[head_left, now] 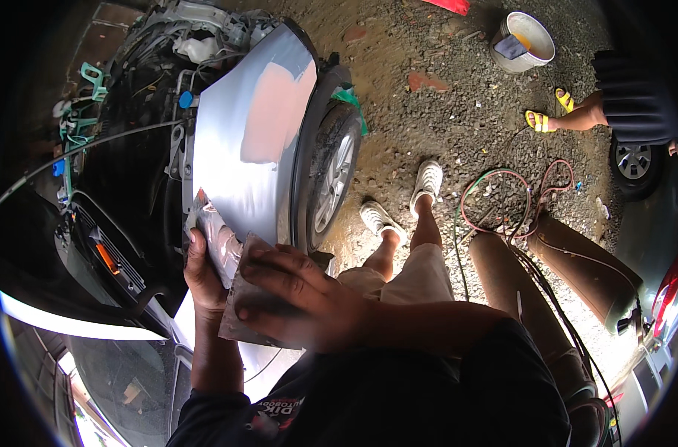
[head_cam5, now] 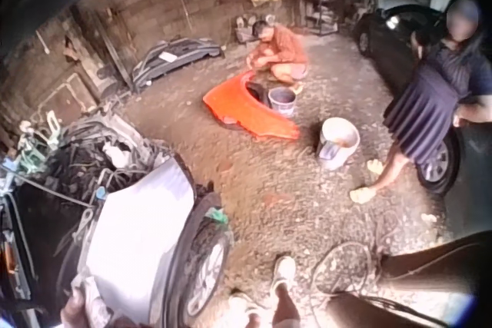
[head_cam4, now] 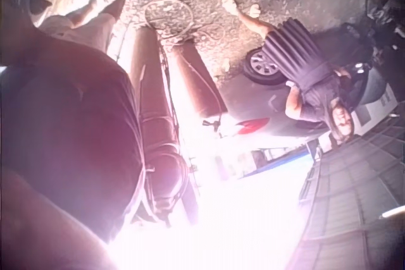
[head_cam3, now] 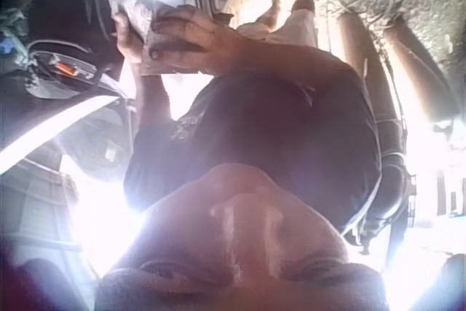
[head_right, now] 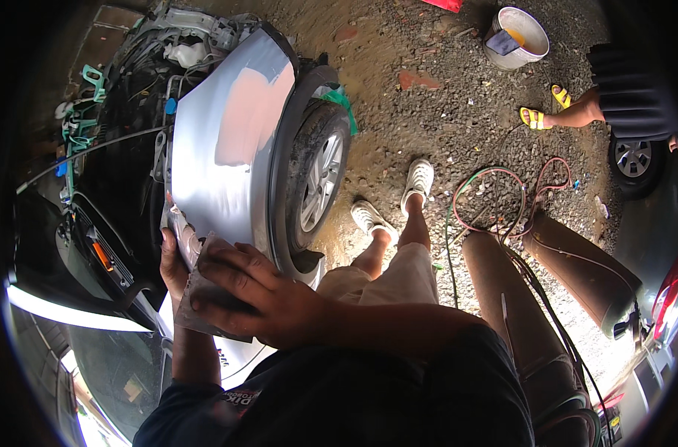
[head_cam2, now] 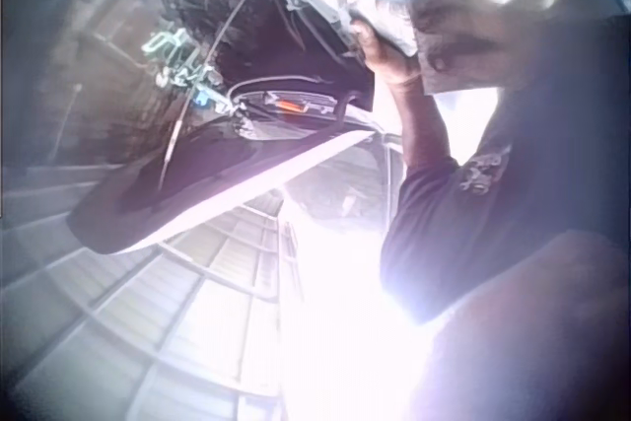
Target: The person applies pink body filler to a car fender using a spreader, smoothing and shaping the material over the damaged area.
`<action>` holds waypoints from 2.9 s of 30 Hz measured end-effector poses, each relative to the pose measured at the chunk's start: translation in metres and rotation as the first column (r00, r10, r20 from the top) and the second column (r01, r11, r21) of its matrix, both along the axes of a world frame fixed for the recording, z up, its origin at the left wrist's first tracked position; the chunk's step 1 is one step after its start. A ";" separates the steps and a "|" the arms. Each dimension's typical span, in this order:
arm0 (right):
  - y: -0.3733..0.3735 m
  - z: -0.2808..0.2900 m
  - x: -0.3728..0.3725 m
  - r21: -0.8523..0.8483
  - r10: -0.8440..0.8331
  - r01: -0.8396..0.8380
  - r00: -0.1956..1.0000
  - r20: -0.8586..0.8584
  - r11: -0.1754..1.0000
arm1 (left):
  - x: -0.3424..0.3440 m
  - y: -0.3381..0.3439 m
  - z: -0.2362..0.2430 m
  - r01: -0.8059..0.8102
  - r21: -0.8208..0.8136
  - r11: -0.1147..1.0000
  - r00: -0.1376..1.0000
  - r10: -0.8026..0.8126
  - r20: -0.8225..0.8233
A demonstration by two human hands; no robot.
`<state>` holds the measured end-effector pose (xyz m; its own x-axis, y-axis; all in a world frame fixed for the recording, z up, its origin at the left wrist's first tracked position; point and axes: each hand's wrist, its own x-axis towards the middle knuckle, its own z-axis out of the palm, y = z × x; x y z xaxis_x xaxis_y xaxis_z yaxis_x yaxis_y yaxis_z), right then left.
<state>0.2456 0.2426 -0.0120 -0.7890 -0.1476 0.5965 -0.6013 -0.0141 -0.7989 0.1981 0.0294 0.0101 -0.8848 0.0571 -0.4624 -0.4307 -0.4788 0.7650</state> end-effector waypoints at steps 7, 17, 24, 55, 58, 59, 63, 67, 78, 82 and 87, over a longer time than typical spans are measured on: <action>0.004 -0.050 0.005 0.331 -0.134 0.064 0.972 0.193 0.942 | -0.004 -0.002 -0.001 0.182 0.266 0.947 0.980 -0.153 -0.126; 0.005 -0.156 -0.163 0.085 -0.431 0.454 0.749 0.503 0.887 | 0.006 -0.031 0.004 0.069 0.016 0.997 0.981 -0.065 -0.184; -0.012 -0.189 -0.236 0.220 -0.524 0.482 0.705 0.477 0.848 | 0.027 -0.055 0.000 -0.035 0.009 0.999 0.994 0.036 -0.105; 0.113 -0.118 -0.029 -0.635 0.536 0.535 0.354 0.767 0.557 | 0.029 -0.019 -0.012 -0.082 -0.009 0.997 0.992 0.082 0.092; 0.118 -0.157 -0.059 -0.665 0.531 0.542 0.408 0.743 0.515 | -0.006 -0.031 -0.003 -0.023 -0.103 0.994 1.000 0.022 -0.002; 0.118 -0.162 -0.077 -0.677 0.544 0.557 0.415 0.729 0.481 | -0.019 -0.043 -0.007 0.008 -0.053 0.999 0.999 -0.010 -0.042; 0.108 -0.213 -0.150 -0.716 0.518 0.550 0.500 0.694 0.429 | -0.054 -0.075 -0.028 0.101 0.009 0.995 0.975 -0.097 -0.200; 0.099 -0.256 -0.216 -0.662 0.404 0.566 0.525 0.749 0.492 | -0.063 -0.071 -0.036 0.230 0.129 0.965 0.940 -0.185 -0.286; 0.037 -0.287 -0.264 -0.609 0.272 0.498 0.591 0.760 0.617 | -0.067 -0.066 -0.024 0.216 0.295 0.931 0.953 -0.135 -0.272; 0.024 -0.287 -0.271 -0.581 0.237 0.473 0.604 0.761 0.662 | -0.067 -0.060 -0.023 0.128 0.305 0.944 0.970 -0.055 -0.238; 0.014 -0.282 -0.277 -0.566 0.245 0.483 0.576 0.780 0.668 | -0.068 -0.067 -0.023 0.127 0.325 0.937 0.970 -0.049 -0.236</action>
<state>-0.0313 0.2568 -0.2941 -0.9192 0.1278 -0.3724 0.1732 -0.7181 -0.6741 0.1306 -0.0379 -0.0129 -0.9464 0.2569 -0.1958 -0.3215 -0.6916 0.6467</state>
